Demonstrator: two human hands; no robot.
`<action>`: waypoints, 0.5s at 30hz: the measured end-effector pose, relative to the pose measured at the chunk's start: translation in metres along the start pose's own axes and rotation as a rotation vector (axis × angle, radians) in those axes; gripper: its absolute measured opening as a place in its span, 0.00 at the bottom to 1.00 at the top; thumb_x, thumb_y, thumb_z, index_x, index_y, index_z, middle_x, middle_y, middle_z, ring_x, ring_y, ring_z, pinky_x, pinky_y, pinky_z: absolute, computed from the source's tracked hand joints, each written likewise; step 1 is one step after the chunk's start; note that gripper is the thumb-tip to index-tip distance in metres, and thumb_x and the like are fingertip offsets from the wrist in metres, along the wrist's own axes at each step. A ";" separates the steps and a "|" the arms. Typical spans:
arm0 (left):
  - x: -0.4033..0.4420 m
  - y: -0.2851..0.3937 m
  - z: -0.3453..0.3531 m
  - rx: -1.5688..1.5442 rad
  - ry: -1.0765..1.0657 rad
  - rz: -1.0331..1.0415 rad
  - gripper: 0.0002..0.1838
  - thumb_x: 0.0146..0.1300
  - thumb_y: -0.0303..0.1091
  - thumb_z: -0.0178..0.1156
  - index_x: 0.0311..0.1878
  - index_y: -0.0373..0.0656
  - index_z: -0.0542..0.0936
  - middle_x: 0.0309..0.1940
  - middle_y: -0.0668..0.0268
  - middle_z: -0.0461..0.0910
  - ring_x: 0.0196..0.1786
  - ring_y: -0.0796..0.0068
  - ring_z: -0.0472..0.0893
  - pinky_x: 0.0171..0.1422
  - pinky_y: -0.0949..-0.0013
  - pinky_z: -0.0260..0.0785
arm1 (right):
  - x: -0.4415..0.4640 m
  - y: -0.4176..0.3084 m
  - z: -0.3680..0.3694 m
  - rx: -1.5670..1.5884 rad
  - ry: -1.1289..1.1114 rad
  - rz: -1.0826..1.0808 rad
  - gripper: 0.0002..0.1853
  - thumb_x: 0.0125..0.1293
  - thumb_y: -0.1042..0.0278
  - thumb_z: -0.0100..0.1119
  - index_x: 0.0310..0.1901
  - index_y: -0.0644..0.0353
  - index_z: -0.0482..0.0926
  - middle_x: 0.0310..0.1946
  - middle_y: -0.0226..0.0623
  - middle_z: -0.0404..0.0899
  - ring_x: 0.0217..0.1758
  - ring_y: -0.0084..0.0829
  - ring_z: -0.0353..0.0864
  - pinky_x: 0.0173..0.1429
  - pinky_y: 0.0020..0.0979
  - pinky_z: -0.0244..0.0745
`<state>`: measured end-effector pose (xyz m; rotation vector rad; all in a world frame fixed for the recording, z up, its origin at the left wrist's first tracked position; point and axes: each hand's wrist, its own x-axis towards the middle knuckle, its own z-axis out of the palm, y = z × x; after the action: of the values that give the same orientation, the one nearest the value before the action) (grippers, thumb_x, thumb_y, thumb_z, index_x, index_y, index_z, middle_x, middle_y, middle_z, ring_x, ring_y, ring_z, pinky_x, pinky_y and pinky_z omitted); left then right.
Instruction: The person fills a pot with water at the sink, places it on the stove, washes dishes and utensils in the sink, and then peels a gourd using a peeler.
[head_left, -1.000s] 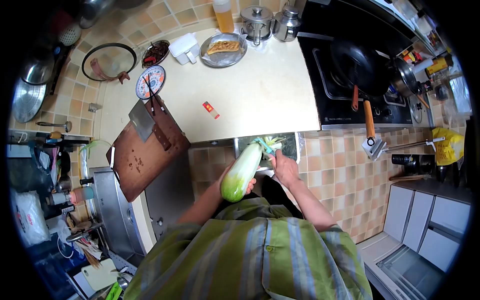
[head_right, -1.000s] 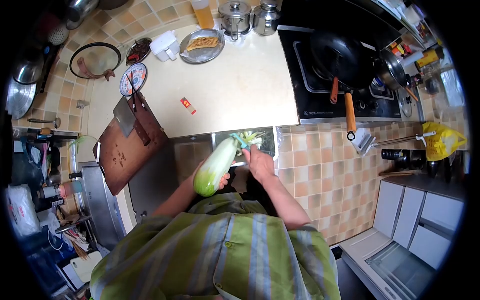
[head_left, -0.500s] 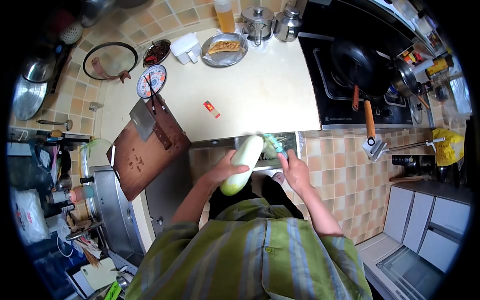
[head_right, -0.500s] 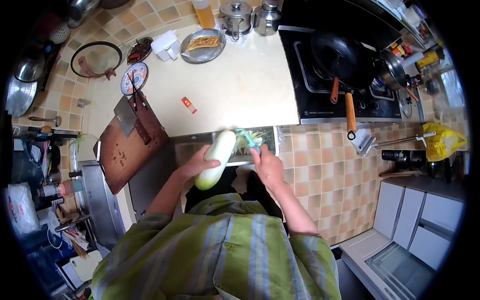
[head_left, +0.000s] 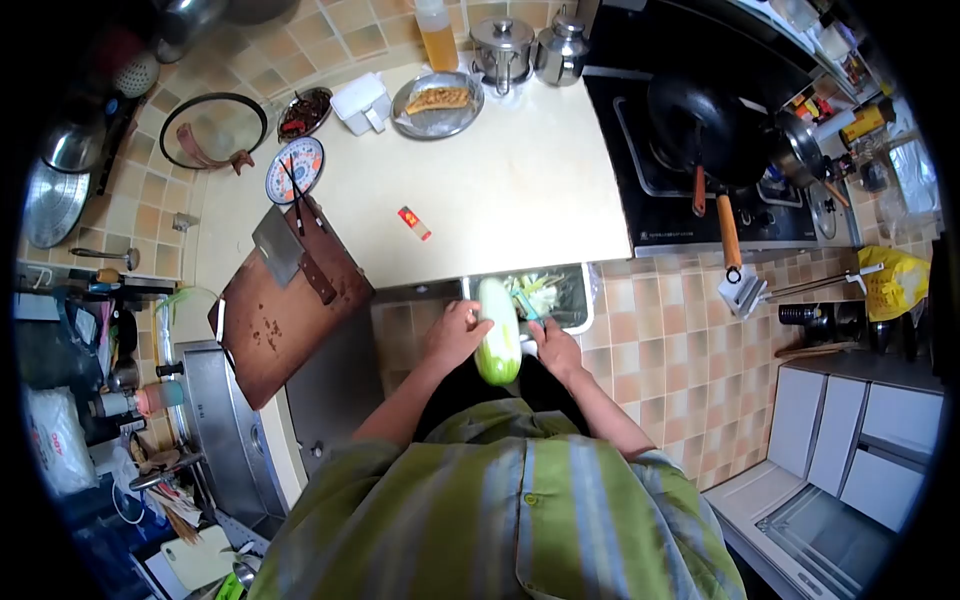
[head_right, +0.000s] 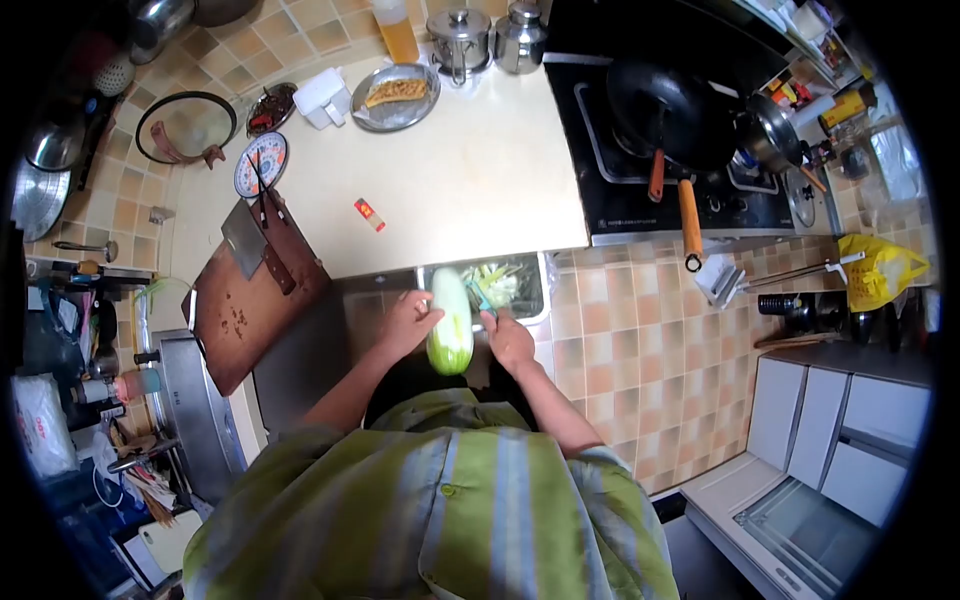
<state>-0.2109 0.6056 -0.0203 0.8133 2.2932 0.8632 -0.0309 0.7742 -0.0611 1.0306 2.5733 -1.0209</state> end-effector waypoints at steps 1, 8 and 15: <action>-0.015 -0.001 0.016 0.100 0.037 -0.044 0.33 0.60 0.54 0.70 0.62 0.43 0.75 0.48 0.58 0.80 0.52 0.67 0.82 0.47 0.60 0.76 | -0.010 -0.001 0.007 0.179 -0.082 0.092 0.31 0.78 0.38 0.42 0.57 0.64 0.72 0.41 0.59 0.84 0.38 0.51 0.89 0.36 0.43 0.83; 0.010 -0.010 0.041 -0.440 -0.203 -0.474 0.38 0.65 0.57 0.64 0.62 0.29 0.75 0.63 0.46 0.71 0.61 0.50 0.80 0.32 0.59 0.86 | 0.004 -0.035 0.003 1.057 -0.312 0.334 0.25 0.79 0.47 0.48 0.58 0.66 0.64 0.38 0.53 0.84 0.30 0.40 0.90 0.23 0.34 0.84; 0.003 0.029 -0.011 -0.567 -0.362 -0.507 0.30 0.71 0.48 0.61 0.66 0.36 0.72 0.55 0.54 0.80 0.52 0.65 0.83 0.49 0.62 0.81 | -0.027 -0.059 -0.031 1.099 -0.344 0.363 0.22 0.79 0.50 0.51 0.56 0.64 0.67 0.39 0.49 0.84 0.32 0.38 0.90 0.25 0.28 0.80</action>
<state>-0.2105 0.6218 0.0068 0.1095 1.6858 0.9575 -0.0479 0.7488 0.0043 1.2639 1.3670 -2.2856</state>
